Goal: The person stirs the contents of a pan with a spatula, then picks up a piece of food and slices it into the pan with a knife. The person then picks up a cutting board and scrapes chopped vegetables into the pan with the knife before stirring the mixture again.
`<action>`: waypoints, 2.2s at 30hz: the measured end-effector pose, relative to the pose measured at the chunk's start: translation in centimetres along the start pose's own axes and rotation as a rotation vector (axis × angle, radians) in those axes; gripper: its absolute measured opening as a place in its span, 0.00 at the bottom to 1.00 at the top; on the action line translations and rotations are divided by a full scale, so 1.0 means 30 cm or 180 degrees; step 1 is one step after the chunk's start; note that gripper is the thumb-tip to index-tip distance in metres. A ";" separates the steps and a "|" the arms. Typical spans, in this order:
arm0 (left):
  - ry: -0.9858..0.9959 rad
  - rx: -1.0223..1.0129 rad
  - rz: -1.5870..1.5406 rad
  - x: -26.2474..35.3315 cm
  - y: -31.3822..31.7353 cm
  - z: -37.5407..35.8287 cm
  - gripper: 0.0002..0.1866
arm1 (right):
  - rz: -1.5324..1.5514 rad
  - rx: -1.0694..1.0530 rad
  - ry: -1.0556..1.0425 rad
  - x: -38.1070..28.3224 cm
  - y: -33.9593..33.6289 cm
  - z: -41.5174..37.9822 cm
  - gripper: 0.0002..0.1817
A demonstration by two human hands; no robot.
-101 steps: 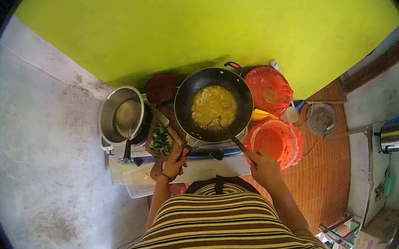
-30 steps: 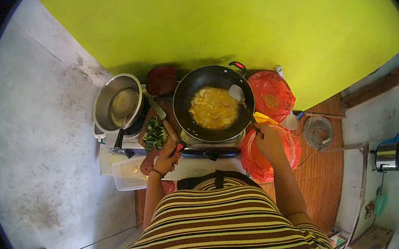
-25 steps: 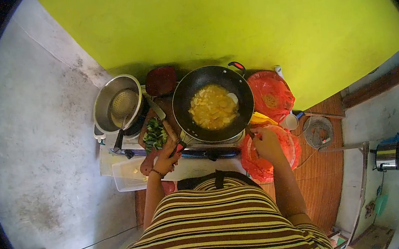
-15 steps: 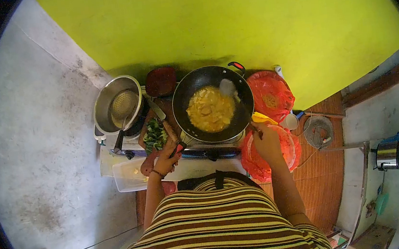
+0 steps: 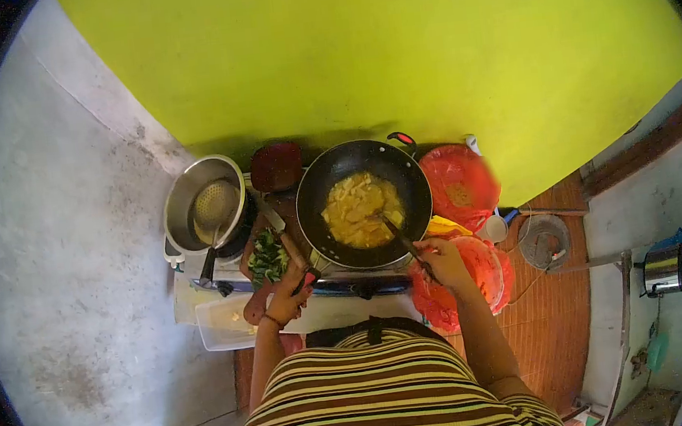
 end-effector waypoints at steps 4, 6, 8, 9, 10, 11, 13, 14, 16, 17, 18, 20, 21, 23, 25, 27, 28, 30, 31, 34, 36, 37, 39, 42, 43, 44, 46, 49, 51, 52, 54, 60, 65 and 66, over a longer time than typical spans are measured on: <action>-0.0685 -0.0334 0.0143 -0.044 -0.004 0.004 0.20 | 0.0191 -0.0131 -0.0139 0.023 -0.003 -0.016 0.16; -0.0740 -0.0305 0.0220 -0.043 -0.003 -0.003 0.18 | 0.0023 -0.0073 -0.0251 0.014 -0.004 -0.028 0.16; -0.0817 -0.0375 0.0247 -0.069 -0.006 0.000 0.16 | -0.0243 0.0045 -0.0311 0.008 -0.008 -0.041 0.16; -0.0855 -0.0435 0.0249 -0.072 -0.006 0.002 0.15 | -0.0429 0.0137 -0.0322 0.005 -0.015 -0.044 0.17; -0.0729 -0.0352 0.0191 -0.065 -0.005 0.001 0.14 | -0.0615 0.0229 -0.0335 0.003 -0.022 -0.045 0.17; -0.0603 -0.0268 0.0134 -0.055 0.000 -0.001 0.13 | -0.0801 0.0370 -0.0535 -0.007 -0.030 -0.045 0.17; -0.0520 -0.0219 0.0118 -0.054 -0.001 -0.003 0.12 | -0.1176 0.0647 -0.0931 -0.026 -0.040 -0.045 0.17; -0.0562 -0.0254 0.0160 -0.068 -0.003 0.001 0.12 | -0.1330 0.0780 -0.0938 -0.032 -0.044 -0.047 0.17; -0.0598 -0.0297 0.0199 -0.050 -0.004 -0.001 0.11 | -0.1641 0.1045 -0.0950 -0.050 -0.049 -0.054 0.17; -0.0590 -0.0305 0.0199 -0.036 -0.002 -0.004 0.11 | -0.1778 0.1061 -0.1182 -0.040 -0.056 -0.046 0.16; -0.0582 -0.0313 0.0198 -0.022 -0.002 -0.007 0.11 | -0.1916 0.1075 -0.1415 -0.032 -0.059 -0.034 0.16; -0.0616 -0.0299 0.0216 -0.029 -0.003 -0.007 0.10 | -0.1967 0.1066 -0.1355 -0.001 -0.076 -0.017 0.15; -0.0633 -0.0292 0.0224 -0.035 -0.004 -0.006 0.10 | -0.1878 0.1044 -0.1061 -0.011 -0.062 -0.025 0.15; -0.0582 -0.0259 0.0161 -0.077 -0.003 0.003 0.10 | -0.1540 0.0912 -0.0629 0.005 -0.057 -0.025 0.16; -0.0602 -0.0278 0.0135 -0.079 -0.004 0.001 0.10 | -0.1049 0.0688 -0.0359 0.034 -0.052 -0.024 0.16; -0.0694 -0.0346 0.0144 -0.073 -0.006 -0.002 0.10 | -0.1151 0.0678 -0.0383 0.014 -0.050 -0.033 0.16; -0.0654 -0.0278 0.0118 -0.077 -0.007 -0.004 0.10 | -0.1198 0.0672 -0.0388 0.009 -0.045 -0.038 0.16; -0.0561 -0.0145 0.0064 -0.088 -0.003 0.001 0.11 | -0.1455 0.0920 -0.0817 -0.019 -0.040 -0.043 0.16; -0.0585 -0.0190 0.0094 -0.095 -0.002 0.007 0.11 | -0.1580 0.1046 -0.1028 -0.034 -0.034 -0.048 0.15; -0.0619 -0.0248 0.0143 -0.084 -0.003 0.002 0.11 | -0.2263 0.1228 -0.1233 -0.088 -0.005 -0.073 0.15; -0.0554 -0.0172 0.0115 -0.052 -0.001 -0.005 0.11 | -0.1945 0.0979 -0.0916 -0.027 -0.025 -0.036 0.15; -0.0588 -0.0183 0.0144 -0.052 -0.002 -0.003 0.11 | -0.1787 0.0855 -0.0766 -0.005 -0.031 -0.020 0.15; -0.0670 -0.0211 0.0196 -0.059 -0.001 -0.004 0.11 | -0.1004 0.0490 -0.0287 0.002 -0.015 -0.040 0.15; -0.0669 -0.0246 0.0215 -0.091 -0.002 0.004 0.11 | -0.0268 0.0134 -0.0038 0.022 -0.001 -0.044 0.14; -0.0615 -0.0216 0.0160 -0.085 -0.002 0.004 0.11 | -0.0094 0.0045 -0.0030 0.030 0.000 -0.041 0.14; -0.0564 -0.0187 0.0106 -0.079 -0.001 0.002 0.11 | -0.0030 0.0035 -0.0044 0.034 -0.002 -0.042 0.14; -0.0465 -0.0157 0.0068 -0.073 -0.003 0.000 0.11 | 0.0104 0.0015 -0.0062 0.022 0.009 -0.060 0.15; -0.0365 -0.0157 0.0101 -0.088 -0.002 0.005 0.12 | -0.0030 0.0013 -0.0192 0.014 0.009 -0.068 0.15; -0.0382 -0.0162 0.0110 -0.092 -0.001 0.004 0.12 | -0.0223 0.0152 -0.0391 0.001 0.001 -0.072 0.15; -0.0397 -0.0169 0.0115 -0.092 -0.001 0.004 0.12 | -0.0320 0.0220 -0.0493 -0.006 -0.003 -0.073 0.15; -0.0462 -0.0204 0.0128 -0.089 -0.001 0.003 0.12 | -0.0534 0.0413 -0.0667 -0.011 -0.025 -0.066 0.15; -0.0492 -0.0222 0.0152 -0.063 -0.002 0.001 0.12 | -0.1638 0.1046 -0.1478 -0.011 -0.065 -0.026 0.12; -0.0406 -0.0164 0.0088 -0.028 -0.001 -0.005 0.10 | -0.1279 0.0878 -0.0646 0.003 -0.039 -0.026 0.15; -0.0416 -0.0184 0.0112 -0.034 -0.002 -0.005 0.10 | -0.0974 0.0675 -0.0499 0.017 -0.030 -0.021 0.15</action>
Point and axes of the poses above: each hand's wrist, its own z-axis towards the middle knuckle, its own y-axis out of the palm, x = y × z, the point moved 5 cm from there along z, towards the middle knuckle, and after that the axes turned 4 degrees about z, right-handed, at the moved point
